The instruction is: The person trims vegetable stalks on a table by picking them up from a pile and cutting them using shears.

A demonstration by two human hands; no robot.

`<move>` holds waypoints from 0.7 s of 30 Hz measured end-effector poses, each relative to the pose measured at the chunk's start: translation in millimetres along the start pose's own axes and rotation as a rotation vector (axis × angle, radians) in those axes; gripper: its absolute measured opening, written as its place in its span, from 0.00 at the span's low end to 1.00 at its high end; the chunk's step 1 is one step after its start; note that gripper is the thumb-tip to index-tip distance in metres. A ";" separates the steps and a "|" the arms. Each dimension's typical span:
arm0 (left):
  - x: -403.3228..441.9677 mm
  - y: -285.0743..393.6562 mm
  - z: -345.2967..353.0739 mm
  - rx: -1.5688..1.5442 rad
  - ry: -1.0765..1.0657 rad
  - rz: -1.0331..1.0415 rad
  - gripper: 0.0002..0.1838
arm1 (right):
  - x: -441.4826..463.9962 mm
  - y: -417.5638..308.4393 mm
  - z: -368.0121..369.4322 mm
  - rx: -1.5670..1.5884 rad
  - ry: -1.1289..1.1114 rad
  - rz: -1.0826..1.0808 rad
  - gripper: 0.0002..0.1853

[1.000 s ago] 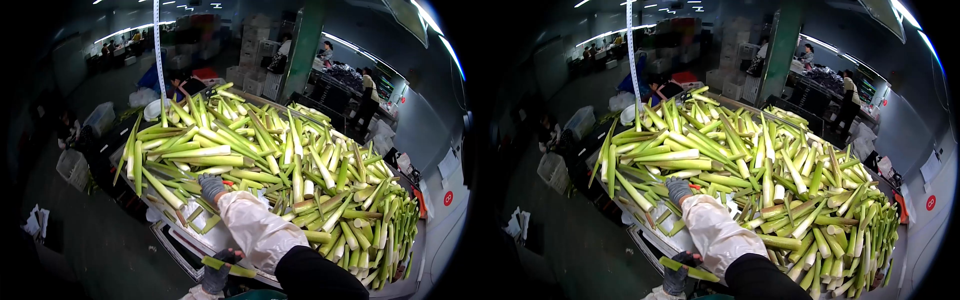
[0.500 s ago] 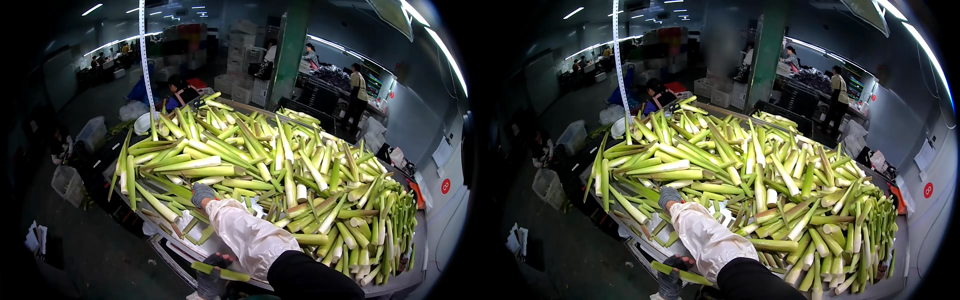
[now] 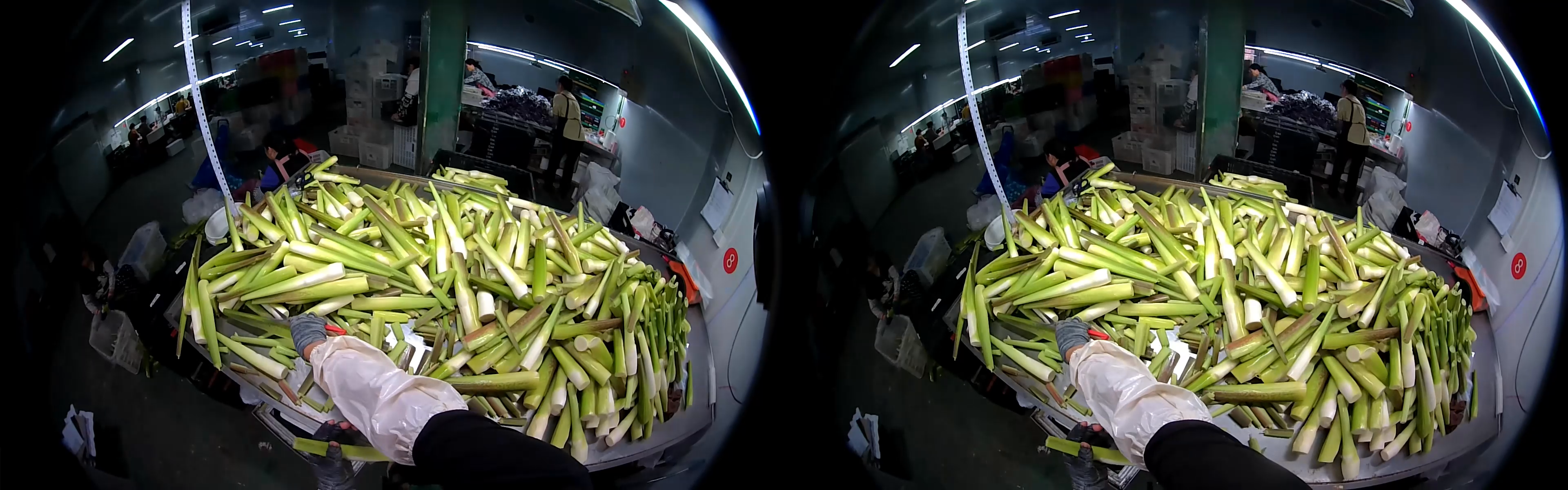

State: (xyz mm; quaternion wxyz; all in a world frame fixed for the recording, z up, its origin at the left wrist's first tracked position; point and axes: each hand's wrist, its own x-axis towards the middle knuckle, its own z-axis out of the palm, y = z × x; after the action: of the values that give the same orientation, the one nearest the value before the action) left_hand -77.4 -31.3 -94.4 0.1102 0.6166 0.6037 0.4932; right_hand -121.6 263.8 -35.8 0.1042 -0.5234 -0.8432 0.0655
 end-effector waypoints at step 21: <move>122.2 87.4 0.9 -1.105 0.088 -0.482 0.26 | -221.7 174.0 -115.1 1.161 -0.262 -0.043 0.39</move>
State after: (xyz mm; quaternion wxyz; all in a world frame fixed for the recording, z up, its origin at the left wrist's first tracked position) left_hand -47.5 51.8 27.1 0.4977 0.2927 0.3851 0.7200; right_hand 153.1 142.4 13.8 0.2699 -0.3512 -0.6856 0.5777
